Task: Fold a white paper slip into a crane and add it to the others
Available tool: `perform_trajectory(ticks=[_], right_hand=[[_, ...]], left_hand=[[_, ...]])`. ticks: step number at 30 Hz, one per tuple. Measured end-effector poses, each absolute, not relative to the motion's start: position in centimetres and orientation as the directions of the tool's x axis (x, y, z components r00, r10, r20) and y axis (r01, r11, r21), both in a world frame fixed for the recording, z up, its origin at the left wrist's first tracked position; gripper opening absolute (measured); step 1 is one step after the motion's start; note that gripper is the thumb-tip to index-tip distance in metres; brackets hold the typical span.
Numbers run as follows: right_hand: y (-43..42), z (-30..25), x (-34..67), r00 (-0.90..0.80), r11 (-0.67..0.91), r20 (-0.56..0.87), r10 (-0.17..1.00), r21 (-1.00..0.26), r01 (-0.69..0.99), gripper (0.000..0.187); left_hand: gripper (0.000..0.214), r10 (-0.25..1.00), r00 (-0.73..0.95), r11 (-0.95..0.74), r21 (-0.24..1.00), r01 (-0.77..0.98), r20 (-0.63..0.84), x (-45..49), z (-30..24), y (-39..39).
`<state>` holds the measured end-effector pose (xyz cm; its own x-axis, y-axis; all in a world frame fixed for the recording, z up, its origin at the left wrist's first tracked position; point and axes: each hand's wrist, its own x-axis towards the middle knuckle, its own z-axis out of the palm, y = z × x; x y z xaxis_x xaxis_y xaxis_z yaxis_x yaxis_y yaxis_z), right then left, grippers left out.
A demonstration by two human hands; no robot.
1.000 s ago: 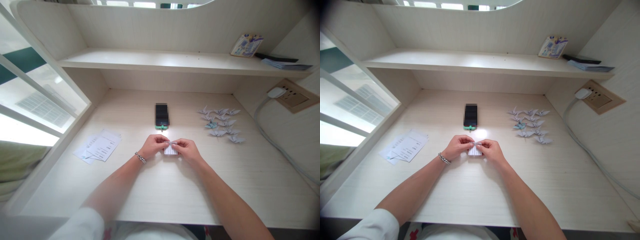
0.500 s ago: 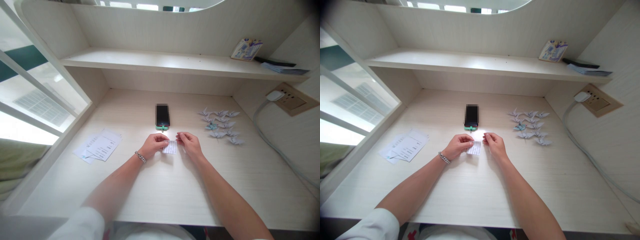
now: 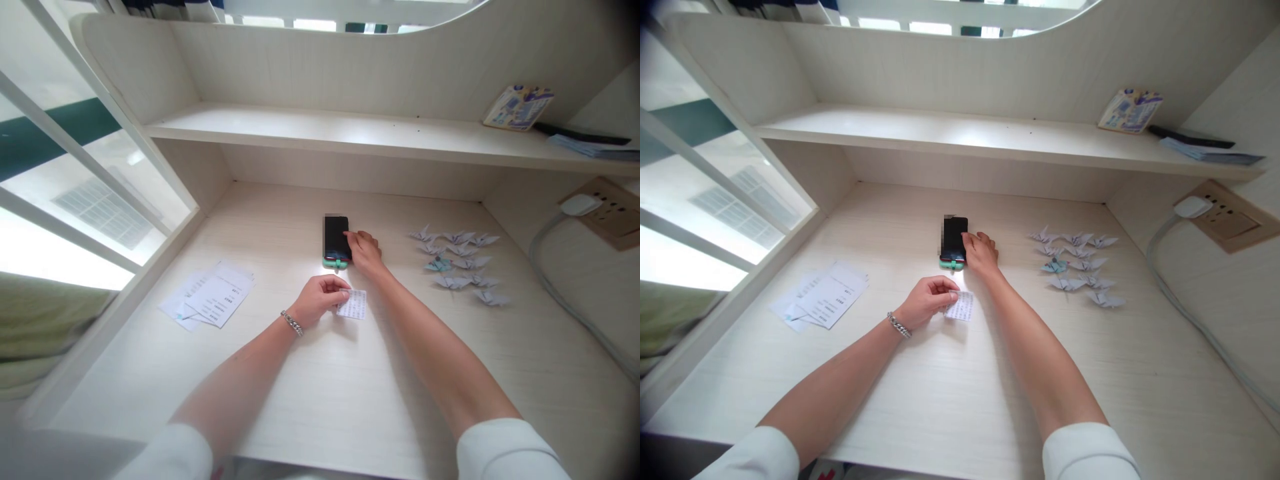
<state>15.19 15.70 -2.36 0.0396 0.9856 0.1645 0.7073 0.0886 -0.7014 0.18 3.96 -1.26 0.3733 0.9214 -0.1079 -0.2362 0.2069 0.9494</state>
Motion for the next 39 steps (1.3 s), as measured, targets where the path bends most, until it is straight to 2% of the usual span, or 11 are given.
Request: perform_trajectory(ticks=[3,7,10,13,16,18,25,39], right_hand=[[16.4,-2.3,15.2,0.05,0.1,0.173,0.984,-0.754,0.649,0.053],[14.5,-1.9,16.3,0.071,0.183,0.234,0.97,-0.886,0.426,0.058],[10.2,-1.4,17.4,0.089,0.037,0.056,0.994,-0.979,0.199,0.06],[5.0,-0.8,17.9,-0.142,-0.134,-0.135,0.981,-0.991,0.016,0.055],[1.6,-0.5,17.8,-0.199,-0.15,-0.157,0.967,-0.987,0.05,0.034],[0.7,-0.5,17.6,-0.159,-0.2,-0.198,0.967,-0.98,0.007,0.03],[1.0,-0.9,18.0,-0.129,-0.269,-0.255,0.958,-0.958,-0.103,0.025],[0.9,-0.8,18.1,-0.135,-0.197,-0.187,0.973,-0.978,-0.067,0.02]], left_hand=[[0.021,0.925,0.365,0.197,0.952,-0.233,-0.102,0.2,-1.3,4.0],[0.023,0.931,0.352,0.174,0.963,-0.206,-0.093,0.2,-1.3,4.0],[0.022,0.936,0.341,0.15,0.972,-0.179,-0.082,0.3,-1.3,4.0],[0.021,0.946,0.319,0.12,0.979,-0.167,-0.061,0.4,-1.3,4.0],[0.022,0.942,0.327,0.121,0.982,-0.144,-0.068,0.5,-1.1,3.9],[0.023,0.935,0.343,0.142,0.98,-0.136,-0.088,0.5,-1.0,3.9],[0.024,0.92,0.376,0.201,0.958,-0.206,-0.112,0.3,-1.0,3.9],[0.019,0.901,0.422,0.122,0.992,-0.021,-0.102,0.2,-0.8,3.8]])
